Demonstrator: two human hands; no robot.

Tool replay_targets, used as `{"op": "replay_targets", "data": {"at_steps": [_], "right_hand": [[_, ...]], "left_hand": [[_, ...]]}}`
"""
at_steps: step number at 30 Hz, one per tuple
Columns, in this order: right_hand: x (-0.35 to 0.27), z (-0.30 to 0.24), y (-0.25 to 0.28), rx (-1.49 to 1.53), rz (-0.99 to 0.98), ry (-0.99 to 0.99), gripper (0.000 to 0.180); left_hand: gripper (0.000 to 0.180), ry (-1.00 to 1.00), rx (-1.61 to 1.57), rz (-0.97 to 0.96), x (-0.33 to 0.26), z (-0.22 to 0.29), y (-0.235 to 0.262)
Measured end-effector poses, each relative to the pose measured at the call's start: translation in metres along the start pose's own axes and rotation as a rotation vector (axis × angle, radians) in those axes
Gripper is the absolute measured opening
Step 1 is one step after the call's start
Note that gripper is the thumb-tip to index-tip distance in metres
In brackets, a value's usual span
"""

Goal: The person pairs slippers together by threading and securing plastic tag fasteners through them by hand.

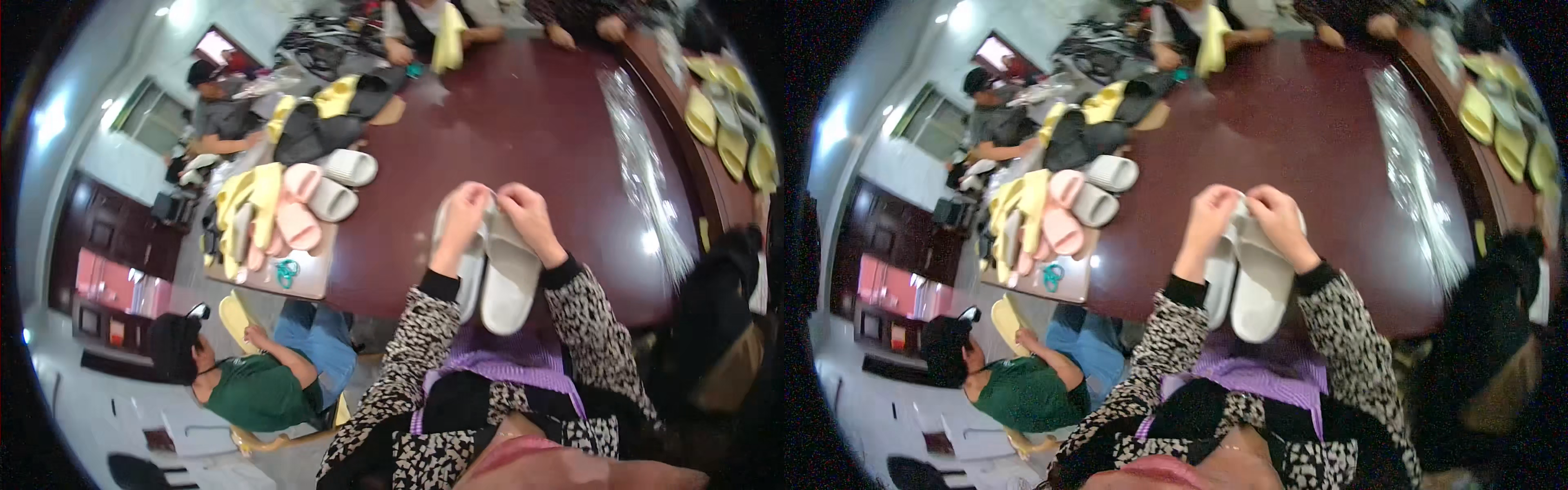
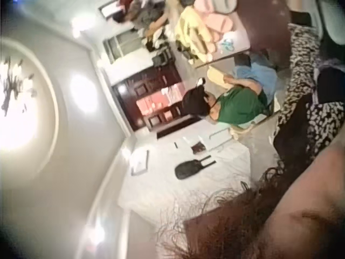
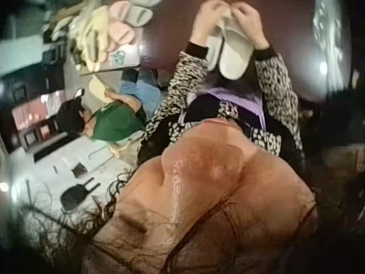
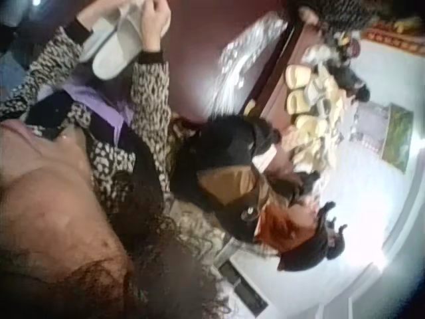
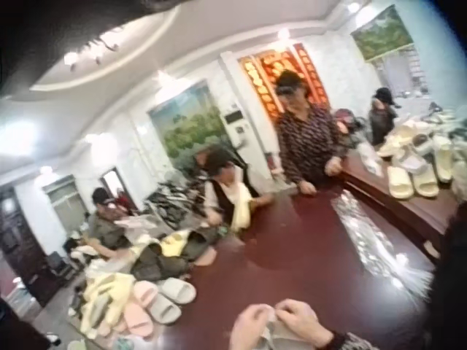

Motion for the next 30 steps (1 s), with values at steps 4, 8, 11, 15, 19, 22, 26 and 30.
{"op": "replay_targets", "data": {"at_steps": [4,8,11,15,19,22,26,30], "right_hand": [[-0.008,0.003,0.014,-0.048,-0.007,-0.036,0.011],[-0.004,0.003,0.003,-0.06,-0.01,-0.068,0.011],[-0.002,0.001,0.005,-0.046,0.004,-0.073,0.01],[-0.002,0.007,0.005,-0.043,-0.003,-0.074,0.008],[-0.001,0.006,0.009,-0.026,0.017,-0.061,0.008],[-0.003,0.01,0.009,-0.025,0.012,-0.095,0.008],[-0.003,0.009,0.006,-0.049,-0.003,-0.088,0.01],[-0.005,0.008,0.006,-0.039,-0.02,-0.083,0.01]], "left_hand": [[0.011,0.112,-0.103,-0.069,-0.009,0.024,-0.014],[0.011,0.136,-0.087,-0.083,-0.004,0.015,-0.008],[0.012,0.129,-0.095,-0.068,-0.002,0.01,-0.011],[0.013,0.097,-0.115,-0.038,-0.002,0.011,-0.011],[0.013,0.11,-0.1,-0.057,-0.001,0.017,-0.012],[0.012,0.12,-0.101,-0.091,-0.002,0.02,-0.013],[0.01,0.143,-0.131,-0.167,-0.001,0.012,-0.016],[0.007,0.215,-0.213,-0.222,-0.002,0.006,-0.019]]}}
Point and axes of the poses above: each hand's wrist, its own x-axis towards the middle knuckle, its own y-axis out of the back of the hand, z = x × y, the point moved 9 cm from there along x, towards the middle knuckle, and after that the axes turned 10 degrees about x, right-handed, at the moved point
